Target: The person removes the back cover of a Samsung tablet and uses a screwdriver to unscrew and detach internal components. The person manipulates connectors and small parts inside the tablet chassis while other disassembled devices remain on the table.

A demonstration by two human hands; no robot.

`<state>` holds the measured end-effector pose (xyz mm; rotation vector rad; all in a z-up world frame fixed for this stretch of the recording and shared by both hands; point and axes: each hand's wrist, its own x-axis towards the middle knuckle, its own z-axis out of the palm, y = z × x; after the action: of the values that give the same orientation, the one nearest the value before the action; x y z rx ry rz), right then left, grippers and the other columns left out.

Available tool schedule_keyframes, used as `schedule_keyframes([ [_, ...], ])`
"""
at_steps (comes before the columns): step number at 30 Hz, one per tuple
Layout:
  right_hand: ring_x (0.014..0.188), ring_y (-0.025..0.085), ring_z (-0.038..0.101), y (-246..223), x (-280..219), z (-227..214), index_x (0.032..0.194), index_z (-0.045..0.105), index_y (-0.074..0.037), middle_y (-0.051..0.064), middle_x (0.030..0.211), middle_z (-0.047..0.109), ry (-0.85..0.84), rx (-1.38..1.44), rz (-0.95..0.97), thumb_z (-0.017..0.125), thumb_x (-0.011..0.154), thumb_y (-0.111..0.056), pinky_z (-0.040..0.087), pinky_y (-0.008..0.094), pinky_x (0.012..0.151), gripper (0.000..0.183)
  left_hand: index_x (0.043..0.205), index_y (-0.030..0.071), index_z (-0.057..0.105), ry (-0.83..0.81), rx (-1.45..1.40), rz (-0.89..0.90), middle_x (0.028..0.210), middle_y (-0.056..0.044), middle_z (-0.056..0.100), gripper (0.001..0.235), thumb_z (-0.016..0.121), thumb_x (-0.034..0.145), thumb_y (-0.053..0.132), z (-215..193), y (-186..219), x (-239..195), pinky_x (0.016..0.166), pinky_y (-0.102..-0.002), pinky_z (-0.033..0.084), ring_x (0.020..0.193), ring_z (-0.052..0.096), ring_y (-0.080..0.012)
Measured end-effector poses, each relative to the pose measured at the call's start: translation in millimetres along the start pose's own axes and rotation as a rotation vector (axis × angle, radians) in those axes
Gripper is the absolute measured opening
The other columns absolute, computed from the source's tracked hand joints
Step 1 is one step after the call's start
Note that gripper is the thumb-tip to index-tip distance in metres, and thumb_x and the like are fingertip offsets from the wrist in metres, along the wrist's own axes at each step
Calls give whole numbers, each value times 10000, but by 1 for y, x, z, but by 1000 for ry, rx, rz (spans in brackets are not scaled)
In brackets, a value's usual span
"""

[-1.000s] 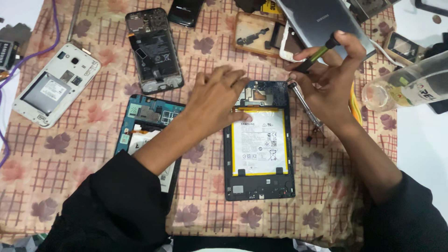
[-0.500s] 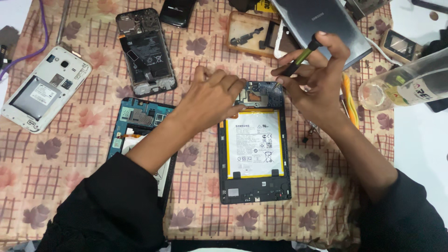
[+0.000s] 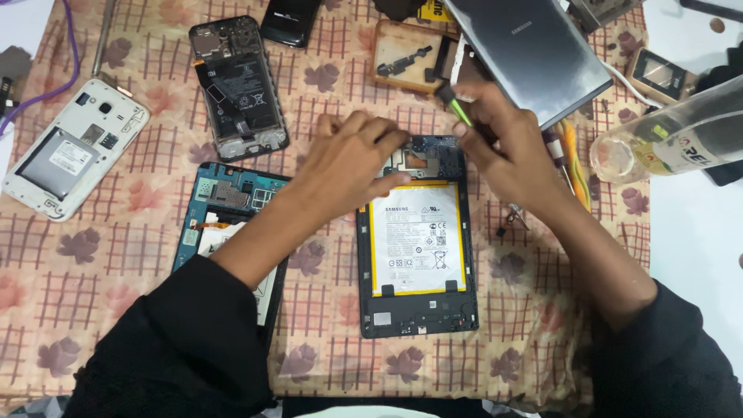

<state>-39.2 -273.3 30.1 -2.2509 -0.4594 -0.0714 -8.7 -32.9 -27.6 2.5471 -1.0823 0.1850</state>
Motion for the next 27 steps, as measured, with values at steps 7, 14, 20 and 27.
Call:
schedule_keyframes([
  [7,567,44,481,-1,8,-3,1139,697,-37,-22,709,635,102,-45,129,576,1091,-130,329,235,482,160,1278,137,657,-76,-96,-75,1321,-40,596,507,742,841,381,-5,16,6,952,-604,407,1268,487,-224],
  [14,590,50,464,1,5,-2,1171,680,-36,9,696,615,112,-39,109,599,1092,-146,329,242,513,158,1160,25,647,-12,11,24,1158,-124,630,567,789,732,370,-9,18,13,919,-585,439,1127,573,-259],
  [20,630,40,568,-1,5,-2,1167,674,-35,3,740,684,123,-50,61,585,1101,-149,406,221,543,159,981,-2,665,-8,265,153,974,-150,708,134,663,915,115,10,27,6,857,-446,545,909,701,-293],
  [27,586,50,550,-3,6,-1,1131,679,-49,-3,697,640,103,-43,86,602,1084,-183,401,235,513,162,1005,4,672,217,403,291,1156,-239,726,200,683,840,115,10,27,-4,910,-415,569,1064,716,-366],
])
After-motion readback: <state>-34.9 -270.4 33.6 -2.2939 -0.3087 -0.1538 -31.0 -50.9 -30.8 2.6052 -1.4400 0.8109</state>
